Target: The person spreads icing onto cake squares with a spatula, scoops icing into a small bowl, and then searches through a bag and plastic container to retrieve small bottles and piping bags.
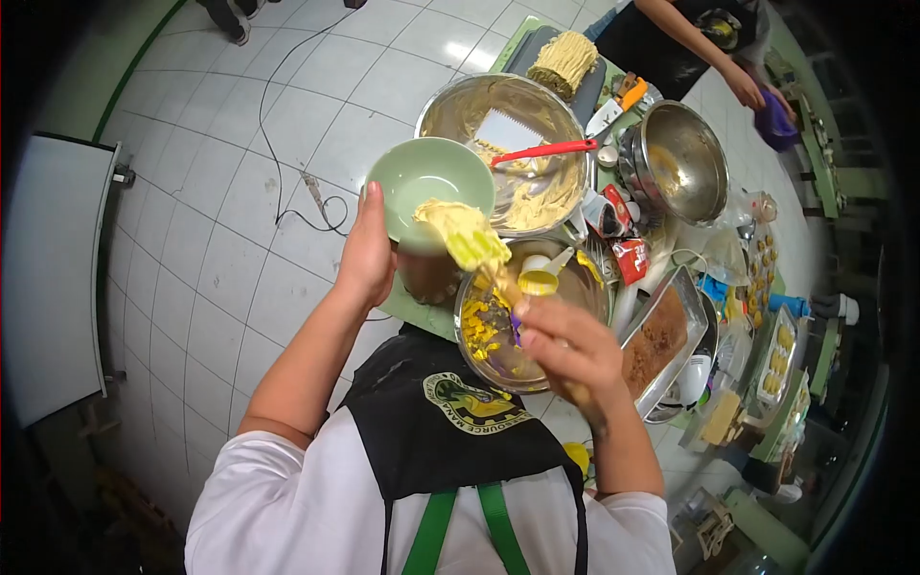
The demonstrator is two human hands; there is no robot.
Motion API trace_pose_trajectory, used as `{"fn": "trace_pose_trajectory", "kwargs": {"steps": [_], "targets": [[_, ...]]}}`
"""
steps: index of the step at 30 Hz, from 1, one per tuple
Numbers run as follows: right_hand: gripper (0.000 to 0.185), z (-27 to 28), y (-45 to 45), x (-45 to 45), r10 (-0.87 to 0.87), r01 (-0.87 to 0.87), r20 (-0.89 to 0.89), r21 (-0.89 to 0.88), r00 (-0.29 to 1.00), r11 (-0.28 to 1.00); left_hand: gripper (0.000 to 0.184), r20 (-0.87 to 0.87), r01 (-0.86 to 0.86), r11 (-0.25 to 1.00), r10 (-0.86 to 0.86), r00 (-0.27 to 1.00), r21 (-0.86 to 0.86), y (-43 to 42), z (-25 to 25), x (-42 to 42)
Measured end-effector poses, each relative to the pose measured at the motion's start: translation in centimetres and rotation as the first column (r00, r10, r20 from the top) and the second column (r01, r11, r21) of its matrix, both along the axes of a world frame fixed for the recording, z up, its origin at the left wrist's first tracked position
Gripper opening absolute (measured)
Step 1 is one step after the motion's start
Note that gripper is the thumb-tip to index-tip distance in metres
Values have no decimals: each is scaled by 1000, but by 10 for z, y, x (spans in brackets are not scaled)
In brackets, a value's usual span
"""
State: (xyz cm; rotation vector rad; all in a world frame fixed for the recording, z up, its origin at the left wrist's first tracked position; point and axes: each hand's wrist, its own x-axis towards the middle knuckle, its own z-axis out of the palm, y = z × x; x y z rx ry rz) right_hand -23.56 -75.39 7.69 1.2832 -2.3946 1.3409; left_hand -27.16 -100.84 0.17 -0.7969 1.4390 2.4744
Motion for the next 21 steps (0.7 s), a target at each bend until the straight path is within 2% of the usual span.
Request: {"fn": "trace_pose_trajectory", "kwargs": {"steps": [1,3,6,7,10,11,12,14,16,17,18,19,20,21], "targets": [[23,8,4,5,33,-31,-27,77,999,997,65,4,71,997,-70,998,-32,-1,2,-1],[23,22,12,18,64,-54,-48,181,997,982,65,9,107,992,-106,994,-60,2,9,-3],[20,43,22,37,21,-9,-66,175,998,984,64,12,170,980,-170,985,-101,10,14,-6],[15,56,25,44,-10,12,-10,168,1000,986,64,9,182,977,-183,983,-114,12,15,-6],[8,44,39,61,-228,243,98,-181,969,953,63,-79,142,979,-155,985,-146,11,20,-9],[10,39,36,59,-430,468,197,-233,881,853,63,-124,128,980,-148,981,-152,9,22,-10],[13,34,30,54,-596,667,304,-262,743,698,62,-168,117,981,-143,975,-154,7,24,-10],[15,25,18,29,-530,786,590,-362,610,501,62,-212,130,978,-164,963,-166,-1,26,-12],[15,-10,-2,4,-496,836,679,-374,542,402,60,-266,109,972,-163,950,-206,-9,25,-12],[10,-22,-17,-7,-533,836,650,-350,541,422,60,-264,67,977,-121,957,-205,-13,26,-10],[6,-61,-34,-30,-740,732,91,-268,667,627,60,-272,50,977,-107,956,-207,-15,28,-12],[12,-70,-54,-36,-668,673,146,-330,729,662,60,-303,95,973,-157,940,-209,-24,18,-14],[12,-64,-66,-36,-648,694,296,-79,702,716,60,-296,60,969,-131,946,-238,-27,18,-13],[10,-69,-78,-43,-629,666,301,-31,717,745,60,-287,40,964,-117,951,-263,-26,20,-13]]}}
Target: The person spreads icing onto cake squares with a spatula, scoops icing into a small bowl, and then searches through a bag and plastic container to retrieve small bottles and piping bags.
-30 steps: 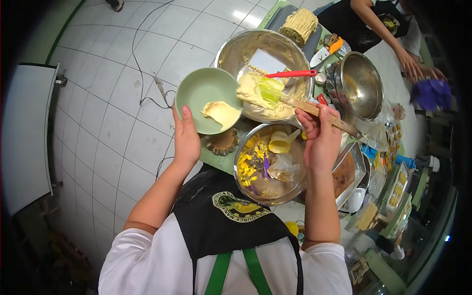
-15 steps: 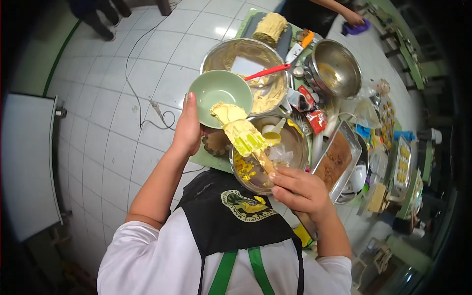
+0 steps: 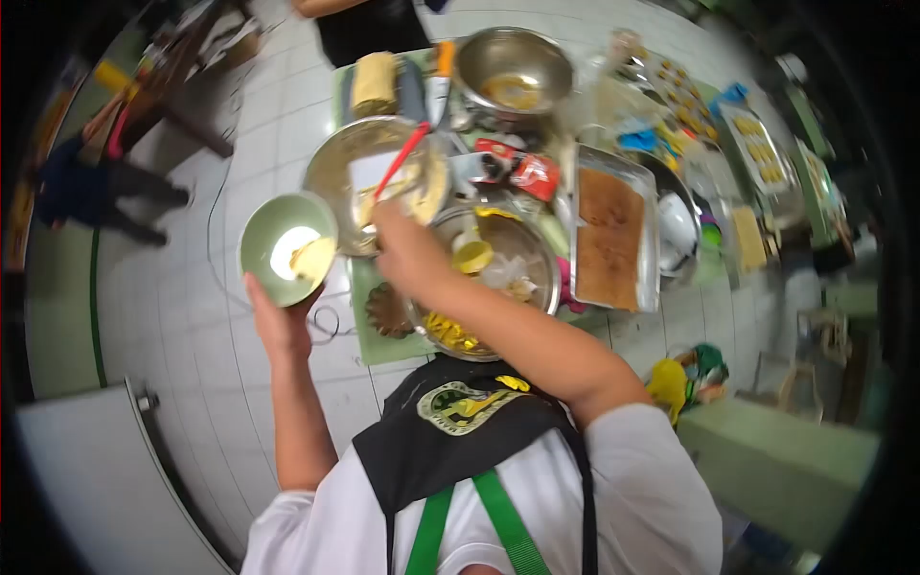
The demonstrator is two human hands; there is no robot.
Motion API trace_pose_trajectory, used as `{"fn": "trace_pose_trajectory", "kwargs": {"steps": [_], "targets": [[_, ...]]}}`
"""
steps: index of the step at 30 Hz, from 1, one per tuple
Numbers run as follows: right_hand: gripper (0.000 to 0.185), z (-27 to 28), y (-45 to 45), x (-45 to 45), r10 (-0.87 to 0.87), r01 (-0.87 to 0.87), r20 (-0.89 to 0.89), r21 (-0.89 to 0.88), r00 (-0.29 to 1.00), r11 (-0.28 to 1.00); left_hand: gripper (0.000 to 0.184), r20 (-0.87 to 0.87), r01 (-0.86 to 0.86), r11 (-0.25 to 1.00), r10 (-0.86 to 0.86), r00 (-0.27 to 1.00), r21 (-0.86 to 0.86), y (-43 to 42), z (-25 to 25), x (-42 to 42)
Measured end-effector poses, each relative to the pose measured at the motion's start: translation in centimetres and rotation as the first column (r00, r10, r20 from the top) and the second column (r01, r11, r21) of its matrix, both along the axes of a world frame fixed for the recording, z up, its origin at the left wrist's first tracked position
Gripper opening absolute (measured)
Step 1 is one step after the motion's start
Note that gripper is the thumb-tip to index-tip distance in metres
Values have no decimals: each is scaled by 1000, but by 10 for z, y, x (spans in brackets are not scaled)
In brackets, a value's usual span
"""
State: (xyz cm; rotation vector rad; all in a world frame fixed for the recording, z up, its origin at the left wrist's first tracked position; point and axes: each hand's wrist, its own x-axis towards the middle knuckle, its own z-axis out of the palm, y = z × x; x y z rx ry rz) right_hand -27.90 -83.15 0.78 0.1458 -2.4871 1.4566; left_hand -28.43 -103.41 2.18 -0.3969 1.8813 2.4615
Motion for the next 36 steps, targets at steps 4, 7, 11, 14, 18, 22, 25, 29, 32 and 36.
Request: {"fn": "trace_pose_trajectory", "kwargs": {"steps": [4,7,11,14,18,22,25,29,32,36], "targets": [[16,-71,-37,-35,-7,5,93,24,996,1000,61,-46,-39,999,37,998,-34,-8,-10,-5],[17,-68,-47,-36,49,-59,107,93,993,994,63,-75,41,999,-41,996,-10,-3,8,-5],[19,-38,-31,-2,120,-128,83,101,989,987,61,-141,85,996,-87,986,-23,27,35,-1],[21,8,28,55,139,-143,65,55,988,988,64,-171,139,990,-139,975,-16,62,49,8],[22,32,127,165,-158,140,-121,-144,980,980,68,-128,352,936,-351,928,-10,121,44,17],[22,27,224,302,-646,616,-55,-248,762,748,65,28,605,795,-606,795,47,241,57,90],[21,-15,277,410,-802,780,202,-452,562,433,51,270,803,596,-771,577,-14,342,61,165],[14,-55,324,538,-875,888,343,-422,341,180,55,343,899,331,-912,227,287,462,15,243],[16,-67,339,595,-895,911,397,-411,206,27,54,314,861,336,-923,220,383,530,-34,279],[21,-67,354,635,-882,912,447,-408,150,-51,48,334,808,450,-882,334,381,593,-96,291]]}}
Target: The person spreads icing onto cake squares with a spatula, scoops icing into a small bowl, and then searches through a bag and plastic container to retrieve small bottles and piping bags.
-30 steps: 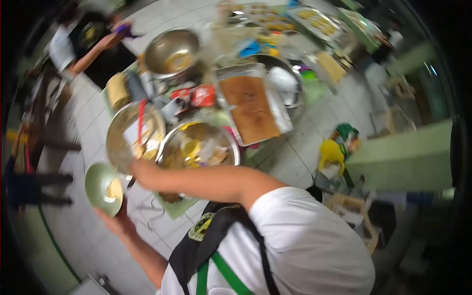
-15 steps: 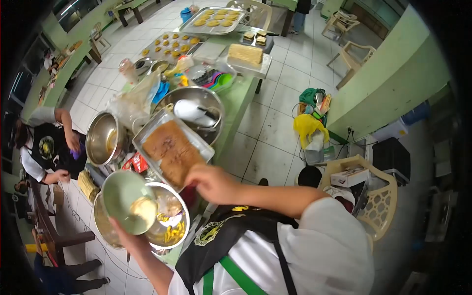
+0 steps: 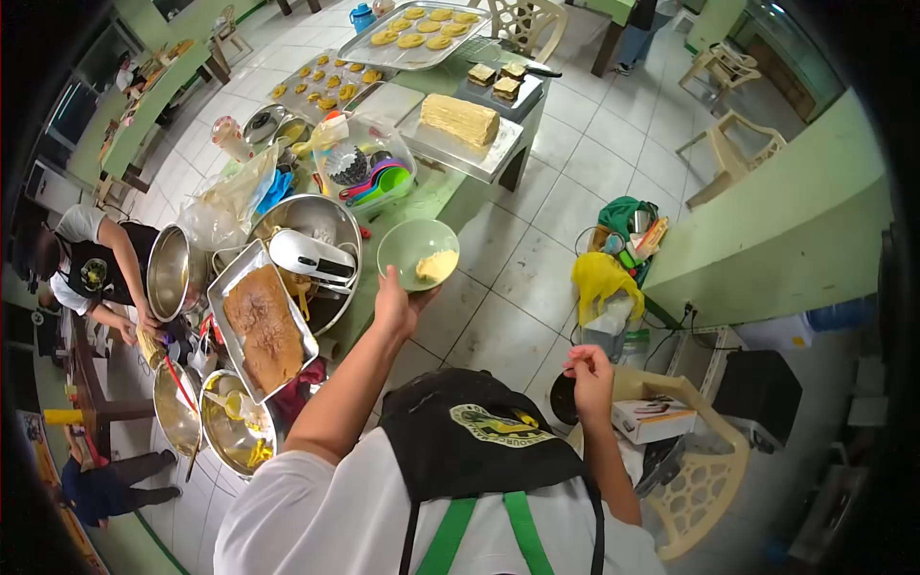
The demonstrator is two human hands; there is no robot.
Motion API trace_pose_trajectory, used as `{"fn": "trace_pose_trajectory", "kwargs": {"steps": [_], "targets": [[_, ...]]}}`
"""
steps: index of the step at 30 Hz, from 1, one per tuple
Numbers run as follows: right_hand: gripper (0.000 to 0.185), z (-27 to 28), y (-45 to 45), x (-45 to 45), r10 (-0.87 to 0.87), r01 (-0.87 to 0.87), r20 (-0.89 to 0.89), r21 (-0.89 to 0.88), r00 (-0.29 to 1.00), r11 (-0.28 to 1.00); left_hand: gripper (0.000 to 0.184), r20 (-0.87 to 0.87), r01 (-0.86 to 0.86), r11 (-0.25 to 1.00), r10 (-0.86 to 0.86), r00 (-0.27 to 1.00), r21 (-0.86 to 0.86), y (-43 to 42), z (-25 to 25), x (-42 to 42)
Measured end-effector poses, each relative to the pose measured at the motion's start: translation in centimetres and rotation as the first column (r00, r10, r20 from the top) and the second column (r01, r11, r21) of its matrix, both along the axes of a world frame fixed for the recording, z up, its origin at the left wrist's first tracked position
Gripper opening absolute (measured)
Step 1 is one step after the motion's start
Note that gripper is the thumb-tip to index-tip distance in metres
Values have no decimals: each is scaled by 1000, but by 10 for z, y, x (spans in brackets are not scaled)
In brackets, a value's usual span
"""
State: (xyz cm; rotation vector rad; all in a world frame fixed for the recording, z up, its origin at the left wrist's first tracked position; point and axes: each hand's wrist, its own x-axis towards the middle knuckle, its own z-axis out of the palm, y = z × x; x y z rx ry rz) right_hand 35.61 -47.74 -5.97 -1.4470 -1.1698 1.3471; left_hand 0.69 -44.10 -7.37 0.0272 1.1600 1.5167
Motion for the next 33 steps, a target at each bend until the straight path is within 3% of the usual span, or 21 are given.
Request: {"fn": "trace_pose_trajectory", "kwargs": {"steps": [2,5,13,15,18,19,20,21,22,23,26,27,29,30,31,32,33], "targets": [[22,-9,7,12,6,-7,-16,-29,1000,1000,47,-72,-140,990,142,987,35,22,-24,0],[22,-19,10,18,28,-28,3,-52,1000,998,46,-55,-334,941,331,942,-49,46,-21,0],[21,-37,25,-6,76,-72,18,-193,997,979,50,-68,-447,891,442,894,-81,68,-108,-50],[19,-40,30,-15,82,-81,-6,-215,997,973,53,7,-445,889,448,894,-111,70,-109,-53],[17,-53,36,-25,97,-93,8,-207,995,974,53,-123,-459,875,444,888,-156,61,-88,-41],[17,-57,37,-27,68,-62,18,-218,998,974,47,-81,-368,930,368,926,18,52,-86,-40],[18,-64,37,-28,42,-37,16,-244,999,969,44,-110,-292,956,294,950,28,42,-88,-45],[19,-69,36,-28,11,-7,14,-270,1000,963,43,-8,-321,946,321,947,-42,39,-65,-38],[20,-70,33,-29,-29,35,23,-300,999,953,45,-14,-281,959,280,960,-26,25,-80,-43],[21,-71,31,-30,-64,69,27,-326,998,943,47,15,-413,875,430,903,-254,27,-41,-18],[24,-88,15,-26,-125,142,72,-346,990,927,49,-102,-93,927,60,993,-362,0,-57,5],[24,-93,10,-22,-85,125,137,-314,987,941,48,-92,205,923,-247,965,-325,1,-55,14],[26,-100,0,-11,5,86,271,-322,963,943,43,-59,702,665,-736,675,-254,14,-67,24],[26,-111,-6,-4,86,40,342,-343,936,939,41,-130,833,441,-897,422,-335,21,-83,27],[27,-122,-10,4,167,-7,406,-366,898,931,40,-177,884,194,-976,129,-426,29,-99,31],[27,-134,-15,14,277,-86,423,-417,863,905,42,-365,897,1,-914,-179,-441,28,-134,28],[27,-150,-22,23,313,-121,394,-440,864,890,43,-232,823,-172,-910,-343,-541,30,-151,31]]}}
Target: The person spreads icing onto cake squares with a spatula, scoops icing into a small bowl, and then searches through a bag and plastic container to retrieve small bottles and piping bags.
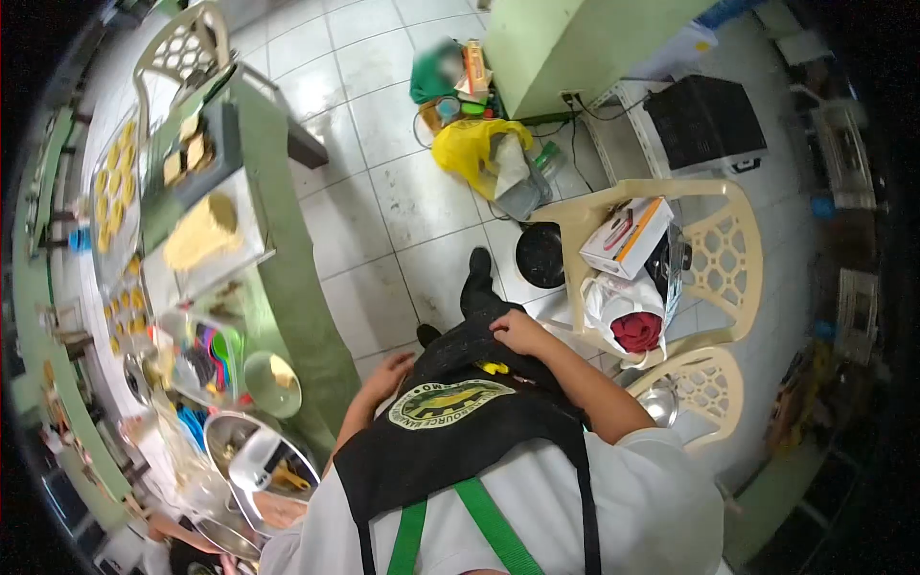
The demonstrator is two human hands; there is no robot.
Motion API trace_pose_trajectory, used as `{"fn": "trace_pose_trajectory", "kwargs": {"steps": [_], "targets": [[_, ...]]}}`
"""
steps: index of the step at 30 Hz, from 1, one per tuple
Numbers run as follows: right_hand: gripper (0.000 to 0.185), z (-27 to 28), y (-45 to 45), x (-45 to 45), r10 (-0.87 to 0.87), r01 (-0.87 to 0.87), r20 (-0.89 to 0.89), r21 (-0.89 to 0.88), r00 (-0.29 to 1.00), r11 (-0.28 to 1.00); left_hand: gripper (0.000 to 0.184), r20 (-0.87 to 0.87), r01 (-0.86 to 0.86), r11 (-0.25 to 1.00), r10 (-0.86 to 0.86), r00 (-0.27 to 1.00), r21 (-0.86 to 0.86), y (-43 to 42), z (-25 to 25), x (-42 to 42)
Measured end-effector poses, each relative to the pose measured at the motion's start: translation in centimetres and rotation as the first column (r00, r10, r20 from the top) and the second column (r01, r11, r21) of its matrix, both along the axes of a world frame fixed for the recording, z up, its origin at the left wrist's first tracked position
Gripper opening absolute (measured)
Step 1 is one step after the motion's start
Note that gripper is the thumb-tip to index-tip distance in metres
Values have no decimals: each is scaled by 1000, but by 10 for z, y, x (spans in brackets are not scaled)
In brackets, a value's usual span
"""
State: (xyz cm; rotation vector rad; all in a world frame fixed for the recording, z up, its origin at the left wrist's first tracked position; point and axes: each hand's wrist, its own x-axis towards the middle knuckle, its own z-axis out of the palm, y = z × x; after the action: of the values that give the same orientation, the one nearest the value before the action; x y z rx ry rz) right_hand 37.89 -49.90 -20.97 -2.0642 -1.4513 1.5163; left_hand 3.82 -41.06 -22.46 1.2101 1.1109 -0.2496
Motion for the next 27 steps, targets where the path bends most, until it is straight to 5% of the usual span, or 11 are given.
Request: {"fn": "trace_pose_trajectory", "kwargs": {"steps": [3,5,8,9,10,11,12,17,21,23,27], "targets": [[32,-51,-2,30,-6,-14,-104,-189,995,982,44,-100,155,977,-170,980,-145,3,-87,-5],[42,-80,3,49,283,-268,54,-193,958,944,44,-48,163,961,-177,983,-224,-18,-124,-45],[48,-94,34,81,141,-118,50,-322,989,939,44,41,164,932,-160,986,-322,28,-189,2],[54,-87,53,93,101,-72,53,-391,993,917,36,17,628,764,-637,771,146,66,-189,-5],[54,-89,71,104,136,-80,106,-418,985,905,36,13,638,759,-645,764,133,86,-148,37],[54,-95,83,113,172,-86,158,-444,972,892,29,-493,576,815,-525,694,-58,145,-49,132],[48,-104,94,124,186,-79,266,-367,946,927,27,-428,516,784,-358,830,345,151,-69,137],[28,-159,194,196,-148,177,263,-90,953,980,19,-441,543,719,-356,824,433,246,-121,235],[27,-197,270,241,-442,441,253,66,860,895,14,-459,655,554,-468,755,514,300,-152,303],[31,-210,316,267,-520,532,138,-69,843,844,15,-437,648,491,-484,759,582,318,-173,329],[27,-280,390,302,-665,644,69,194,744,740,17,-358,601,405,-531,768,689,376,-237,378]]}}
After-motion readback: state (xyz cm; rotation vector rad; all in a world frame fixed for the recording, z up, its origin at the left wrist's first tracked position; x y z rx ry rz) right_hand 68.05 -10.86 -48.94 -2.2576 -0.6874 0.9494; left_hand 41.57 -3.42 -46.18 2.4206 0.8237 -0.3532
